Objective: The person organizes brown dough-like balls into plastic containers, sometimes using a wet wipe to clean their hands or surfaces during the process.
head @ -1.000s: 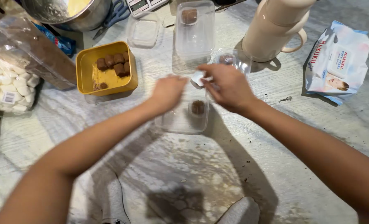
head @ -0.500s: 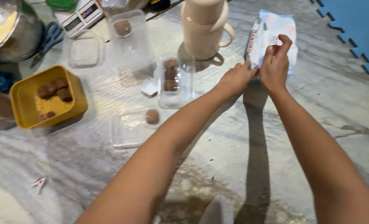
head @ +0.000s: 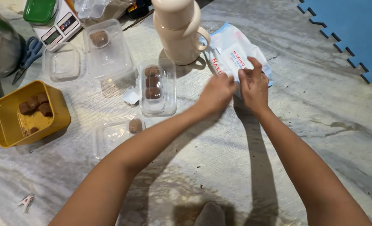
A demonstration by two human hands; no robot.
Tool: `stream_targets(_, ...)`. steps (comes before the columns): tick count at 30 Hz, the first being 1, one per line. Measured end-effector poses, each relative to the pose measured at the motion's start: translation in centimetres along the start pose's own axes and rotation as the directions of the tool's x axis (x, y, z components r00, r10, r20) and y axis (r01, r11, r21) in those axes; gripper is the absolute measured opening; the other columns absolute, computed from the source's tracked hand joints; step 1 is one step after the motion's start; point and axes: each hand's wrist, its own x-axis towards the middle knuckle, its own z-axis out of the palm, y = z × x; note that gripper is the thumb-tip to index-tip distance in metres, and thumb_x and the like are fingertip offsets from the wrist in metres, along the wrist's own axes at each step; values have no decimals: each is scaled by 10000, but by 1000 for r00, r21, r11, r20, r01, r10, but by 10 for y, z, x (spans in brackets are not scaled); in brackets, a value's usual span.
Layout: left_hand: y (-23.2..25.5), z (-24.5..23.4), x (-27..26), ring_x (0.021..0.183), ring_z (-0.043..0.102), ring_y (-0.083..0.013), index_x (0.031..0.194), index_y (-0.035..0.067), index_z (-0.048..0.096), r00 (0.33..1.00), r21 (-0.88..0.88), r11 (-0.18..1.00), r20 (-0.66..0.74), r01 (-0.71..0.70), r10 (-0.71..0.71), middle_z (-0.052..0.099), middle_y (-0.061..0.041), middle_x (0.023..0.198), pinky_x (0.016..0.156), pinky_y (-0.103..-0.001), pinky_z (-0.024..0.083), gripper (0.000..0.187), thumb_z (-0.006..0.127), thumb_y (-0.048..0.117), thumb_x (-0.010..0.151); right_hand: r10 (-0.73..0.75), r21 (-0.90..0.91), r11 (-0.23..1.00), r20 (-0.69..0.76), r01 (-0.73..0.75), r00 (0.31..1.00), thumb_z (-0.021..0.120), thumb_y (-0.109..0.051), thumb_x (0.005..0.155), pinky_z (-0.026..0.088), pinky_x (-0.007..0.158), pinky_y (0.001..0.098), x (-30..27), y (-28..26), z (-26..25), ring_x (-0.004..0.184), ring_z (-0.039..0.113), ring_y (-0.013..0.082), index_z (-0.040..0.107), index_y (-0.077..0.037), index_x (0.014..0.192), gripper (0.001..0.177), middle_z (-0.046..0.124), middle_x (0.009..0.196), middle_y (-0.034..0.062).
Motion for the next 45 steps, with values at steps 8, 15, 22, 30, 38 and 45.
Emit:
stream_targets(8, -53, -4, 30, 1008, 641, -388, 1221, 12, 616, 977, 178, 983, 200, 38, -74, 672, -187, 1079, 902, -516, 478, 366, 570, 286, 983, 118, 23, 993, 10, -118, 993, 566, -175, 1117, 542, 808, 450, 6, -1, -6, 903, 724, 346, 389, -112, 1491, 419, 716, 1029, 200)
stream_targets(15, 5, 7, -17, 965, 677, -308, 1084, 55, 619, 957, 178, 983, 277, 38, -87, 686, -134, 1045, 886, -456, 513, 193, 616, 234, 1012, 195, 114, 974, 22, -196, 981, 516, -211, 1140, 562, 822, 390, 3, 5, 3, 947, 724, 288, 325, -122, 1518, 433, 713, 1060, 159)
stream_targets(22, -23, -29, 4, 1037, 612, -329, 1090, 57, 643, 989, 172, 984, 131, 40, -63, 624, -139, 1098, 773, -485, 531, 474, 797, 363, 763, 234, 306, 926, -3, -222, 972, 518, -199, 1141, 556, 869, 351, -11, -9, 13, 988, 730, 235, 295, -117, 1514, 442, 740, 1079, 147)
stream_targets(30, -55, -55, 43, 972, 661, -327, 1304, 97, 593, 943, 97, 992, 314, 82, -109, 637, -136, 1093, 791, -489, 559, 275, 568, 202, 1051, 240, 327, 920, -32, -216, 970, 500, -160, 1119, 553, 824, 353, -8, -11, 12, 940, 708, 216, 324, -99, 1498, 423, 726, 1047, 135)
stream_targets(38, -58, -40, 28, 1236, 533, -251, 1037, 189, 705, 961, 250, 942, 214, -226, 174, 596, -81, 1229, 978, -421, 425, 125, 621, 191, 945, 172, 245, 956, -23, -161, 985, 497, -126, 1116, 557, 763, 335, -13, -16, 15, 879, 720, 195, 402, -69, 1443, 345, 724, 1015, 113)
stream_targets(45, -62, -20, 26, 1187, 470, -336, 1163, 326, 699, 977, 145, 977, 165, -158, 134, 552, -110, 1249, 865, -549, 382, 317, 684, 329, 846, 273, 302, 920, -39, -249, 961, 478, -120, 1112, 521, 721, 307, -10, -11, 16, 798, 661, 136, 362, -68, 1452, 363, 706, 953, 79)
